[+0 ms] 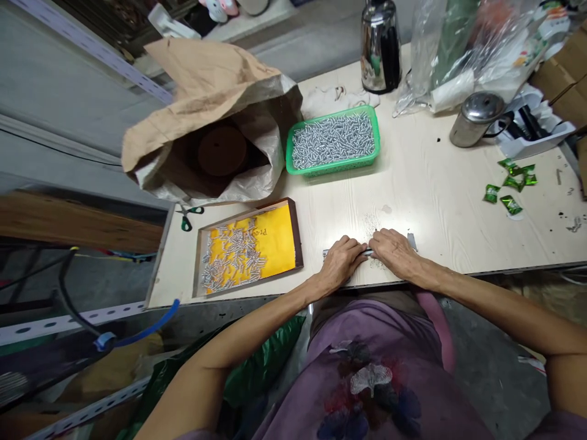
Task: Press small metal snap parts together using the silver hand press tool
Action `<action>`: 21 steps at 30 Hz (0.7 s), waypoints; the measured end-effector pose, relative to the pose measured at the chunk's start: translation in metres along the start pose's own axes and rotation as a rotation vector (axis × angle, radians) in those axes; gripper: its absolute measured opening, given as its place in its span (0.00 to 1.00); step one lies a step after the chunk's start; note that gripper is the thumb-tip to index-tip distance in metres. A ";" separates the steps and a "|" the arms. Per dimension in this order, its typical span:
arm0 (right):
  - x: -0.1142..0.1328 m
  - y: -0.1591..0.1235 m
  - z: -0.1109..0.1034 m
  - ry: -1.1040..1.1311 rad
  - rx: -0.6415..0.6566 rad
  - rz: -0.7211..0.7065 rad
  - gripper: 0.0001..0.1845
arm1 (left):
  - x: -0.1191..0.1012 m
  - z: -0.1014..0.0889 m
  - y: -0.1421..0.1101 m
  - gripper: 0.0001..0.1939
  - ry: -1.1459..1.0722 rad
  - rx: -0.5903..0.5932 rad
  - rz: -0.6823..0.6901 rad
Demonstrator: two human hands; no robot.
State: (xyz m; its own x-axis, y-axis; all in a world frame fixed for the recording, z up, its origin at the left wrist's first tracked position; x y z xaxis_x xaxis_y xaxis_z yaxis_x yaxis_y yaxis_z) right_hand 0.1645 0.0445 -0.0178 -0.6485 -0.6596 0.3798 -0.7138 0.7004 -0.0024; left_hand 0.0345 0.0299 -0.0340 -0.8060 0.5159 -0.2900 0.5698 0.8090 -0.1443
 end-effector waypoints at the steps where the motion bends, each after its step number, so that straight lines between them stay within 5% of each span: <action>1: -0.003 -0.001 -0.003 0.015 0.006 0.004 0.08 | 0.000 0.001 -0.002 0.14 -0.006 -0.025 0.002; 5: -0.016 0.001 -0.012 0.067 0.042 -0.058 0.19 | -0.011 0.011 -0.018 0.20 -0.040 -0.195 0.015; 13: -0.036 0.048 -0.021 -0.147 0.021 0.073 0.12 | -0.045 0.036 -0.032 0.19 -0.156 -0.264 0.135; 16: -0.013 0.062 -0.026 -0.228 -0.010 0.044 0.09 | -0.046 0.026 -0.027 0.19 -0.207 -0.260 0.116; 21: 0.073 0.063 0.005 -0.134 0.133 -0.431 0.07 | -0.058 0.023 -0.040 0.13 -0.312 -0.160 0.093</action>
State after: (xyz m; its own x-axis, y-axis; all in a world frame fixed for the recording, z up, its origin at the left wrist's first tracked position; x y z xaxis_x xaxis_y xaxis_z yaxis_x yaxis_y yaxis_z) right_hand 0.0705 0.0391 0.0051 -0.3073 -0.9183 0.2496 -0.9477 0.3192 0.0075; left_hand 0.0617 -0.0387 -0.0330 -0.6500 0.4989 -0.5733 0.5865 0.8090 0.0392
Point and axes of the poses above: each hand's wrist, its own y-axis towards the middle knuckle, its own z-axis out of the palm, x = y × z, the point moved 5 cm from there along y, towards the middle knuckle, and after that the axes turned 4 degrees about y, right-handed, at the moved point
